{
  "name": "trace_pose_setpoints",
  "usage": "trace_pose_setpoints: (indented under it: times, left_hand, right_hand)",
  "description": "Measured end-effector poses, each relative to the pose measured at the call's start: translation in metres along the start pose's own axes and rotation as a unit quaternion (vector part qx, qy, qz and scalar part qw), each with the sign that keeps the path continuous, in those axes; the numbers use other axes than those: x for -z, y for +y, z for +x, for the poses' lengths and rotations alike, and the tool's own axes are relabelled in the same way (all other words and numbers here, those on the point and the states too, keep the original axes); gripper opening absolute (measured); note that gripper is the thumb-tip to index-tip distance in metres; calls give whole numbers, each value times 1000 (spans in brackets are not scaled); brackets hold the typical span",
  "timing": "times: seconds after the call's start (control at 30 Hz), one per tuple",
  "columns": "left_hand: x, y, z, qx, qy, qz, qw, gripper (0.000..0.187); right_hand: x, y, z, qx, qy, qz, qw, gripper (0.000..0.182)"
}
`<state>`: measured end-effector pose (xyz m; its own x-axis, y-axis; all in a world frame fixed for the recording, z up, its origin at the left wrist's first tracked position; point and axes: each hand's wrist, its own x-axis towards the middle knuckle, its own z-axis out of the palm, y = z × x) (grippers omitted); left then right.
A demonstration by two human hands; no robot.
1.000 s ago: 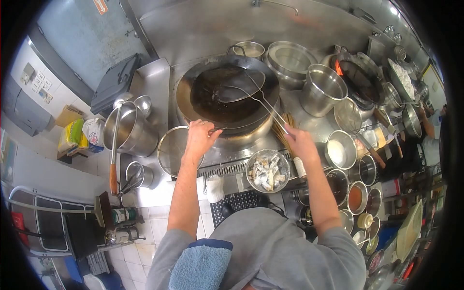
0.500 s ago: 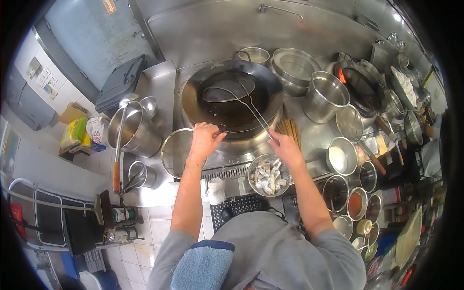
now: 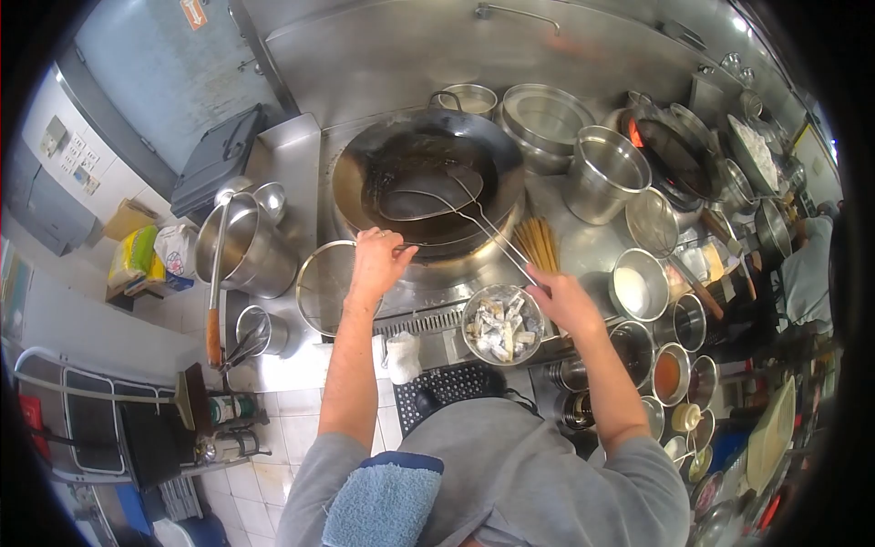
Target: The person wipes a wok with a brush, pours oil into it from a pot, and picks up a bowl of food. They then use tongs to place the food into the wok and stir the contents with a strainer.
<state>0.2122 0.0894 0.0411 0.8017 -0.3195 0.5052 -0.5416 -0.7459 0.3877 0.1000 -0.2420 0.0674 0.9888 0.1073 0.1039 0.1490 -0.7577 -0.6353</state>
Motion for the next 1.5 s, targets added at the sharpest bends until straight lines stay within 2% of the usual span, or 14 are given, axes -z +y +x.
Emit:
trace_pose_setpoints:
  times: [0.1,0.2,0.33,0.47,0.57,0.7,1.0,1.1,1.2,1.27,1.5]
  left_hand:
    - [1,0,0,1,-5,1,1000,19]
    - [0,-1,0,-3,-2,0,1000,21]
    - [0,-1,0,-1,1,-1,1000,25]
    - [-1,-2,-1,1,5,-6,1000,25]
    - [-2,-3,-1,5,5,-11,1000,19]
    - [-3,-5,-1,3,8,-14,1000,21]
    - [-1,-3,-1,-2,4,10,1000,23]
    - [-2,-3,-1,-3,6,7,1000,24]
    - [-3,-3,-1,-2,6,11,1000,25]
    - [-2,-3,-1,1,-2,15,1000,25]
    - [-4,-3,-1,3,3,4,1000,25]
  right_hand:
    - [15,0,-13,-6,3,-28,1000,40]
    - [40,-13,-25,-72,-41,-22,996,37]
    - [61,4,-37,7,-4,-72,997,36]
    - [85,5,-43,21,32,-121,992,34]
    - [106,-12,-47,-7,33,-147,989,34]
    - [111,-2,-41,-3,36,-224,974,35]
    - [74,30,-1,41,64,-189,979,36]
    - [51,51,19,34,66,-152,986,36]
    - [24,59,37,-12,53,-123,991,36]
    - [-1,64,46,3,86,-75,993,37]
    - [-37,29,72,-15,93,-6,996,36]
